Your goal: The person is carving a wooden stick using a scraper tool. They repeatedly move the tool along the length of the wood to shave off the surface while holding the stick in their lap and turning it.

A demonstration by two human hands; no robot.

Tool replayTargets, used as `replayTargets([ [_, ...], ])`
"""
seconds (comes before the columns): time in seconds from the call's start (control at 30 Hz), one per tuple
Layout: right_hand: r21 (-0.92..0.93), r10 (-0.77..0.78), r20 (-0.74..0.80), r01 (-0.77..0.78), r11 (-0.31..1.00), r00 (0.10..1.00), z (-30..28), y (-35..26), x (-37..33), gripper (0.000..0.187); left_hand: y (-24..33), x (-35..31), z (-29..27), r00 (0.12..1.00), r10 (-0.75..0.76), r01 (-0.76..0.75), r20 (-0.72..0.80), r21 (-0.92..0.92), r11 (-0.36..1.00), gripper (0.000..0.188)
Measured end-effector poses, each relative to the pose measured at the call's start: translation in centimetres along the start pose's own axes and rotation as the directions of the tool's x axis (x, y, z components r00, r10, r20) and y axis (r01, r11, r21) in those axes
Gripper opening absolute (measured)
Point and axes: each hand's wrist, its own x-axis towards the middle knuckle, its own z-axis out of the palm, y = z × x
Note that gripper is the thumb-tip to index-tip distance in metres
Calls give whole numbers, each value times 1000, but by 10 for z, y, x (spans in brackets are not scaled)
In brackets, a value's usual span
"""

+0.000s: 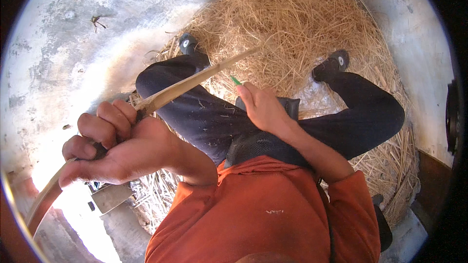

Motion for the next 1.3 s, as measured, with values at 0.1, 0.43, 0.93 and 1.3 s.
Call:
replayTargets([
  [0.1, 11, 34, -34, -33, 999, 999, 8, 16, 9, 44, 0, -2, 3, 1000, -7, 8, 17, -6, 1000, 48],
  [0.43, -13, -82, -7, 82, 997, 997, -2, -8, 9, 42, 2, -2, -10, 966, -36, 110, 256, -279, 954, 49],
  [0.93, -111, -45, -32, 41, 993, 998, -6, -19, 0, 42, -2, 4, -23, 908, -2, 189, 419, -406, 894, 48],
  [1.3, -100, -49, -64, 42, 994, 997, -6, -18, 2, 48, -2, 2, -26, 894, 16, 206, 447, -444, 872, 48],
])
